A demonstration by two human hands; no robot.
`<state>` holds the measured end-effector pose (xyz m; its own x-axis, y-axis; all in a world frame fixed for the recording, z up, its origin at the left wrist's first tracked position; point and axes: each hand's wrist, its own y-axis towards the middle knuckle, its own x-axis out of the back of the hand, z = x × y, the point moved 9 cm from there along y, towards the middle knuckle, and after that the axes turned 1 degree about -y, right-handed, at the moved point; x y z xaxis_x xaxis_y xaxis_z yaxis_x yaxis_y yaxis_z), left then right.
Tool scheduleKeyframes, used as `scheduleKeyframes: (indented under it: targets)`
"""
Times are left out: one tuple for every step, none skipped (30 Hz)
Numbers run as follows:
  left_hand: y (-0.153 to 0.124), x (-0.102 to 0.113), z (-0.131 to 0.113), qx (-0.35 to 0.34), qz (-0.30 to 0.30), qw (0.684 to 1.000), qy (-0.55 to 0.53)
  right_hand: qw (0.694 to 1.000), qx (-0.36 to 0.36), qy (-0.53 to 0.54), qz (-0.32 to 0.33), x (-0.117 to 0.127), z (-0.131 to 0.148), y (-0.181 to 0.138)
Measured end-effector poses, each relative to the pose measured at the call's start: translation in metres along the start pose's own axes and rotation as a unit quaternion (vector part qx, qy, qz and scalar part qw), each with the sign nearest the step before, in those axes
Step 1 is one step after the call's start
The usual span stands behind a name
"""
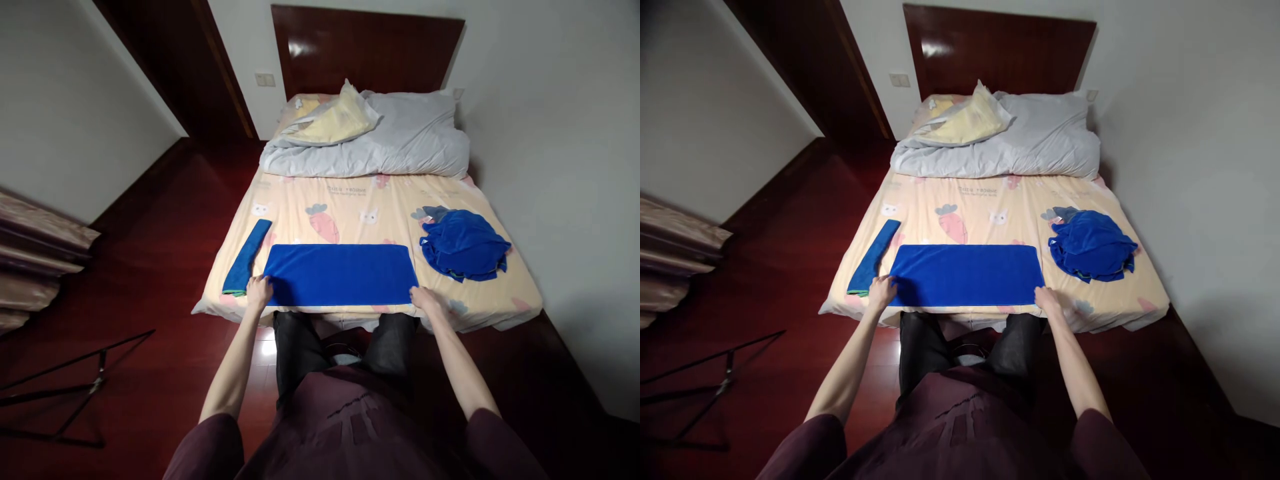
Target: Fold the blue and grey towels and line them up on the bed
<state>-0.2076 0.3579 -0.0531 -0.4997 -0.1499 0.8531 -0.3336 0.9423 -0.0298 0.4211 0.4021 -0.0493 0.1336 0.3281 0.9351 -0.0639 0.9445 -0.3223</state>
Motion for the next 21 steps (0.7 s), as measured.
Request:
scheduleKeyframes:
  targets:
    - [0.004, -0.004, -0.024, -0.042, -0.020, 0.999, -0.001, 1.000, 0.014, -0.002, -0.014, 0.008, 0.026, 0.009]
    - [0.006, -0.011, -0.048, -0.079, -0.037, 0.996, -0.010, 0.997, 0.048, 0.010, -0.060, 0.020, 0.059, 0.017]
    - [0.006, -0.023, -0.071, -0.107, -0.043, 0.993, -0.026, 0.990, 0.085, 0.037, -0.106, 0.029, 0.095, 0.023]
    - [0.004, -0.038, -0.090, -0.126, -0.036, 0.991, -0.042, 0.981, 0.115, 0.075, -0.140, 0.033, 0.131, 0.028]
    - [0.000, -0.058, -0.107, -0.139, -0.019, 0.989, -0.056, 0.970, 0.144, 0.114, -0.159, 0.030, 0.168, 0.031]
    - [-0.006, -0.080, -0.121, -0.151, 0.009, 0.986, -0.063, 0.960, 0.173, 0.144, -0.165, 0.023, 0.203, 0.033]
    - [-0.014, -0.103, -0.130, -0.161, 0.039, 0.984, -0.064, 0.953, 0.202, 0.160, -0.159, 0.010, 0.236, 0.033]
    - [-0.022, -0.123, -0.135, -0.166, 0.057, 0.982, -0.063, 0.950, 0.225, 0.160, -0.144, -0.008, 0.265, 0.032]
    - [-0.029, -0.137, -0.136, -0.169, 0.053, 0.982, -0.061, 0.952, 0.241, 0.148, -0.118, -0.029, 0.288, 0.031]
    - [-0.034, -0.147, -0.133, -0.168, 0.037, 0.983, -0.057, 0.957, 0.245, 0.127, -0.089, -0.052, 0.305, 0.031]
    - [-0.037, -0.153, -0.128, -0.166, 0.017, 0.984, -0.055, 0.963, 0.234, 0.111, -0.073, -0.071, 0.313, 0.031]
    - [-0.040, -0.157, -0.123, -0.168, -0.001, 0.984, -0.055, 0.967, 0.214, 0.110, -0.077, -0.085, 0.316, 0.031]
    - [-0.041, -0.159, -0.118, -0.169, -0.019, 0.984, -0.054, 0.970, 0.201, 0.111, -0.084, -0.095, 0.315, 0.031]
    - [-0.041, -0.160, -0.115, -0.171, -0.032, 0.983, -0.054, 0.970, 0.193, 0.113, -0.093, -0.101, 0.314, 0.031]
    - [-0.041, -0.161, -0.112, -0.173, -0.041, 0.983, -0.053, 0.969, 0.191, 0.115, -0.101, -0.105, 0.312, 0.031]
    - [-0.040, -0.161, -0.109, -0.173, -0.046, 0.982, -0.052, 0.968, 0.194, 0.116, -0.106, -0.106, 0.311, 0.031]
    - [-0.039, -0.162, -0.108, -0.172, -0.048, 0.983, -0.050, 0.967, 0.199, 0.116, -0.107, -0.107, 0.311, 0.032]
    - [-0.038, -0.163, -0.107, -0.171, -0.047, 0.983, -0.050, 0.966, 0.203, 0.117, -0.106, -0.107, 0.311, 0.033]
    - [-0.038, -0.164, -0.106, -0.170, -0.045, 0.983, -0.049, 0.966, 0.204, 0.118, -0.106, -0.106, 0.312, 0.033]
    - [-0.038, -0.165, -0.106, -0.170, -0.043, 0.983, -0.049, 0.966, 0.205, 0.120, -0.106, -0.106, 0.314, 0.034]
    - [-0.038, -0.165, -0.107, -0.169, -0.043, 0.983, -0.048, 0.964, 0.209, 0.122, -0.107, -0.105, 0.315, 0.034]
